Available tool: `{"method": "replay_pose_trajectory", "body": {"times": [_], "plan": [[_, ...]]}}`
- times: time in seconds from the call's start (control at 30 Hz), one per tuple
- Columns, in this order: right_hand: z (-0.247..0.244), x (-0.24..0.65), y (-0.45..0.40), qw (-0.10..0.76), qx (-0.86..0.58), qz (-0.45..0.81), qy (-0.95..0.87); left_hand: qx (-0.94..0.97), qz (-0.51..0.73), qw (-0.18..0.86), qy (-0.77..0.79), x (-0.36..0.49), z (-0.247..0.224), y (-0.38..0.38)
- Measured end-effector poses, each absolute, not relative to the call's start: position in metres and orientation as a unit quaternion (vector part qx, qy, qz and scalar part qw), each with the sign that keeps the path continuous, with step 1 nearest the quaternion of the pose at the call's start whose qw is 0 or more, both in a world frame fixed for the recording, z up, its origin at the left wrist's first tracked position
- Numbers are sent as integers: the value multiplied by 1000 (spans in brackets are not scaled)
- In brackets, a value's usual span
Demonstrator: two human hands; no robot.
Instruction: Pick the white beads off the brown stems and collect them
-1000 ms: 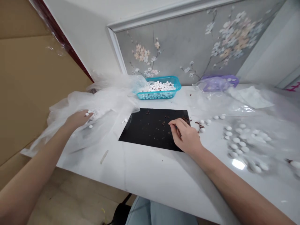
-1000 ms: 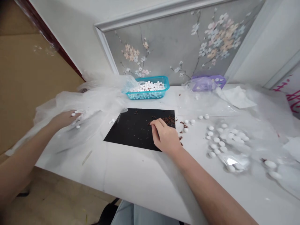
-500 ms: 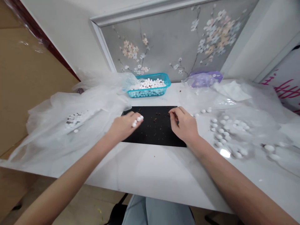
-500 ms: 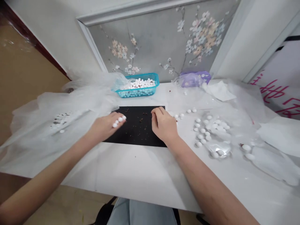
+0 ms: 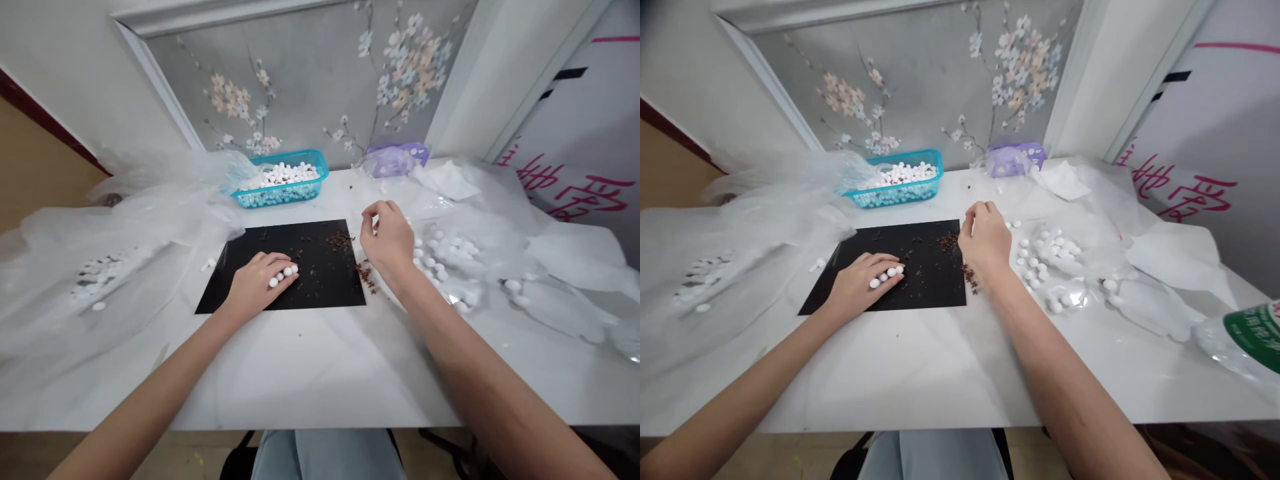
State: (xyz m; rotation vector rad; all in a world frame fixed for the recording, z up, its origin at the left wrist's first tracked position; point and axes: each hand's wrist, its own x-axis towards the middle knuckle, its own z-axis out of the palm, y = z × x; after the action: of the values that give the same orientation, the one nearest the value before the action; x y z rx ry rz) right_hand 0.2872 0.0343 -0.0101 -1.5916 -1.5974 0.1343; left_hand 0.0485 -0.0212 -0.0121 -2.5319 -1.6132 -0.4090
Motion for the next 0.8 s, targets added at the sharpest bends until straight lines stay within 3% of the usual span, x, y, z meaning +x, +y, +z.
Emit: {"method": "replay_pose_trajectory", "body": {"times": [0.33, 0.63, 0.8], "plan": [[-9, 270, 21, 348, -599, 67, -718, -821, -159, 18, -549, 45, -15, -21], [-9, 282, 30, 367, -629, 71, -682, -828, -103, -43, -550, 32, -6, -24], [-7, 280, 28, 361, -625, 72, -689, -771, -189, -90, -602, -11, 6, -50]]}}
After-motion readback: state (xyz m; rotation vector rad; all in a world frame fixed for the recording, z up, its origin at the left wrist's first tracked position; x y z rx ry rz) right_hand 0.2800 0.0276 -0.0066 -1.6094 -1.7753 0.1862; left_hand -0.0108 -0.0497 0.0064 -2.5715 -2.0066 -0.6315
